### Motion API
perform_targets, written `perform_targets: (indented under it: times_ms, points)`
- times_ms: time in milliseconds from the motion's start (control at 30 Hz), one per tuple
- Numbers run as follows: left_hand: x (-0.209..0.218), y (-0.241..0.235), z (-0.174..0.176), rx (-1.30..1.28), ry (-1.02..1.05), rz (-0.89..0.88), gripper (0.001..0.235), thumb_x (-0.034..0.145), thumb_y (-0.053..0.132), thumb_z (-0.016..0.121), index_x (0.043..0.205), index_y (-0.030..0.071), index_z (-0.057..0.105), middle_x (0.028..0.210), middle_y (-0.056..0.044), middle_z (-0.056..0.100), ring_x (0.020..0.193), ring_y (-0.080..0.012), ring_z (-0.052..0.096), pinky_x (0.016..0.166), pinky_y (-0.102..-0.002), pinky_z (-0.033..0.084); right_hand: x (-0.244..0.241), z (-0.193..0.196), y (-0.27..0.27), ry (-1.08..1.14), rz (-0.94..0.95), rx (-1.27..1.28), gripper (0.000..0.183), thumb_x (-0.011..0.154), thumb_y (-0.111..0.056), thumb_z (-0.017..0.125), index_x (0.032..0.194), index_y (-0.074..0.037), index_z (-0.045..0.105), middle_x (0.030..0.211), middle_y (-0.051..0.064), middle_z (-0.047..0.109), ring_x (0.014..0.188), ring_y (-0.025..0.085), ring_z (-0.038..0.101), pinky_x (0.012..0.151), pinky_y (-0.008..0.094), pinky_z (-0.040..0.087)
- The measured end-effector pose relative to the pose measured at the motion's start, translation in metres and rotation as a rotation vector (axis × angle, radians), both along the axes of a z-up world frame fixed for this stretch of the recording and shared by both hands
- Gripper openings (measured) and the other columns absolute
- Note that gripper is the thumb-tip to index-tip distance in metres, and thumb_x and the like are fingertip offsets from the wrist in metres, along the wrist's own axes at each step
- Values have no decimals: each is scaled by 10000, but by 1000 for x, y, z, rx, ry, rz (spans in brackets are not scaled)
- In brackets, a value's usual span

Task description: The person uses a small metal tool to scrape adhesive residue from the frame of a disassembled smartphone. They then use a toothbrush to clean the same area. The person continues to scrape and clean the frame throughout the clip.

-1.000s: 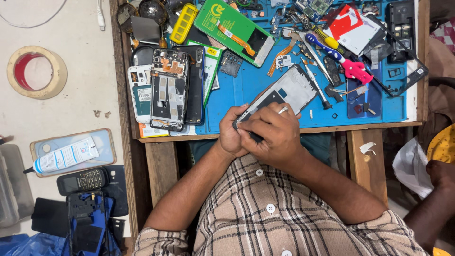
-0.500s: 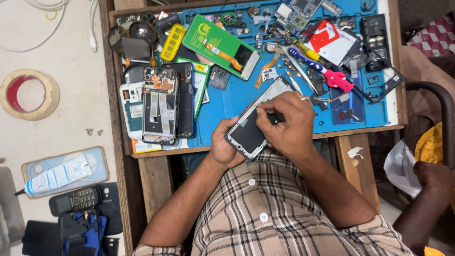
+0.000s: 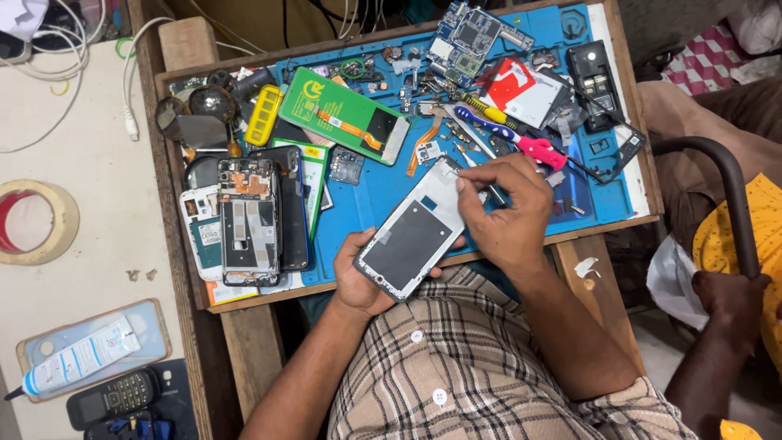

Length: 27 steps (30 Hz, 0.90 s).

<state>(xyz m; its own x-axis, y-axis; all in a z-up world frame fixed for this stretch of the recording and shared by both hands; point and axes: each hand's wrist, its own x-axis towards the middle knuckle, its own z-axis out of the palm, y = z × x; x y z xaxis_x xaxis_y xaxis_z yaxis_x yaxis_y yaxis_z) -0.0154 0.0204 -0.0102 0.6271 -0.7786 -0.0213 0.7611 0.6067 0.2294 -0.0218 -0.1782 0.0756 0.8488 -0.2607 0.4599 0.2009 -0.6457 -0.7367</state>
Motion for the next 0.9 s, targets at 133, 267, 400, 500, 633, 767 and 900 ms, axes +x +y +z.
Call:
perform_targets:
  times_ms: [133,267,400,500,633,767,900]
  points:
    - [2,0,9,-6,-30,-16,829,990,502,371,1603,-55,328,1527,-343,469,1406,-508,491,1009,-482,553,1,-2,-4,-26,12,1,99,887,9,772,980,-6,740,933,100,679,853,185,675,775,294,529]
    - [3,0,13,-13,-28,-21,839,1005,515,367,1615,-61,334,1518,-376,479,1392,-514,492,1026,-471,550,2,-6,-1,-3,11,10,98,878,9,769,970,-10,742,914,93,680,827,176,685,760,289,542]
    - [3,0,19,-23,8,-25,840,995,483,409,1633,-44,270,1561,-325,441,1419,-528,480,1029,-515,545,3,-8,-2,14,30,40,96,877,6,771,969,-12,748,906,90,681,819,175,678,734,286,538]
    - [4,1,26,16,-197,-68,892,931,399,509,1684,84,151,1588,-267,389,1408,-520,450,1094,-580,502,2,-9,-6,6,82,14,99,872,-1,777,966,-20,751,909,84,684,843,176,675,751,293,532]
    - [2,0,28,-22,-123,-100,823,1019,399,484,1694,102,119,1603,-242,381,1427,-523,450,1102,-609,487,1,-10,-8,-33,165,-47,112,856,-15,789,956,-39,745,927,79,688,882,196,649,799,323,500]
    - [0,-3,20,-42,-69,-113,707,1103,446,400,1696,164,137,1587,-237,410,1408,-522,471,1092,-604,503,1,-8,-10,-60,197,-96,124,826,-28,804,931,-64,748,909,73,683,864,201,625,786,337,476]
    - [-3,-5,9,-8,-106,-88,682,1113,435,417,1685,174,152,1571,-213,438,1366,-495,524,1071,-607,517,-2,-5,-6,-80,203,-153,142,802,-53,813,932,-76,760,902,60,673,910,238,613,817,348,487]
